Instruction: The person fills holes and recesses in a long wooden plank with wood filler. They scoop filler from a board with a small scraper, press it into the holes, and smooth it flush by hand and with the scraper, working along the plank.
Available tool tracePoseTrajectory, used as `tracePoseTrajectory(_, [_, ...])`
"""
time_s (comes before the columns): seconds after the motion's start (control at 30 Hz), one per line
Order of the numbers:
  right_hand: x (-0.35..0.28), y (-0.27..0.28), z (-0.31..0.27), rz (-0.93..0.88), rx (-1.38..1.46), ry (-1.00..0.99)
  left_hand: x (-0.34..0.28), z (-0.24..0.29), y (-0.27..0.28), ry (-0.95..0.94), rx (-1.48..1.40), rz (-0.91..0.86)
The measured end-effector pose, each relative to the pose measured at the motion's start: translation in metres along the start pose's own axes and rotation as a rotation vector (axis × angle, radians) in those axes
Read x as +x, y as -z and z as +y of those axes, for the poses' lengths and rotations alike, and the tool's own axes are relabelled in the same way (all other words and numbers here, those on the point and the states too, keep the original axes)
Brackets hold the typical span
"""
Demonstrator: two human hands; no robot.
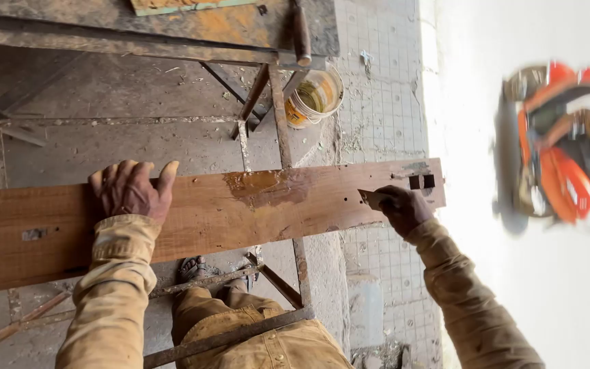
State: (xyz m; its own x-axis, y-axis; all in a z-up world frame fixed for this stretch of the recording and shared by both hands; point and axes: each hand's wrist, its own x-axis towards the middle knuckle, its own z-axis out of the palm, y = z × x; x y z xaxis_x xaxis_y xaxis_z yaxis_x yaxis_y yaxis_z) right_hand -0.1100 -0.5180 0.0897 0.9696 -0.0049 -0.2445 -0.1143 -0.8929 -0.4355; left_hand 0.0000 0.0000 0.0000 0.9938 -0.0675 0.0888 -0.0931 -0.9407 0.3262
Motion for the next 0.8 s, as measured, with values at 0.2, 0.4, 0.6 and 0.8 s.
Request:
tracePoseTrajectory(0.2, [-0.027, -0.016, -0.028, 0.129, -0.154, -0.132, -0.001, -0.005, -0.009, -0.022, 0.021, 0.031])
tracePoseTrajectory(0.4, [-0.038, -0.077, -0.019, 0.328, -0.58, 0.21, -0.007, -0.009, -0.014, -0.063, 0.062, 0.095])
tracePoseTrajectory(0.6, [-0.044, -0.062, -0.053, 0.421, -0.347, 0.241, -0.011, -0.016, -0.023, -0.102, 0.063, 0.122])
tracePoseTrajectory(0.8, [-0.033, -0.049, -0.031, 0.168, -0.296, 0.187, -0.015, -0.019, -0.026, -0.117, 0.081, 0.14])
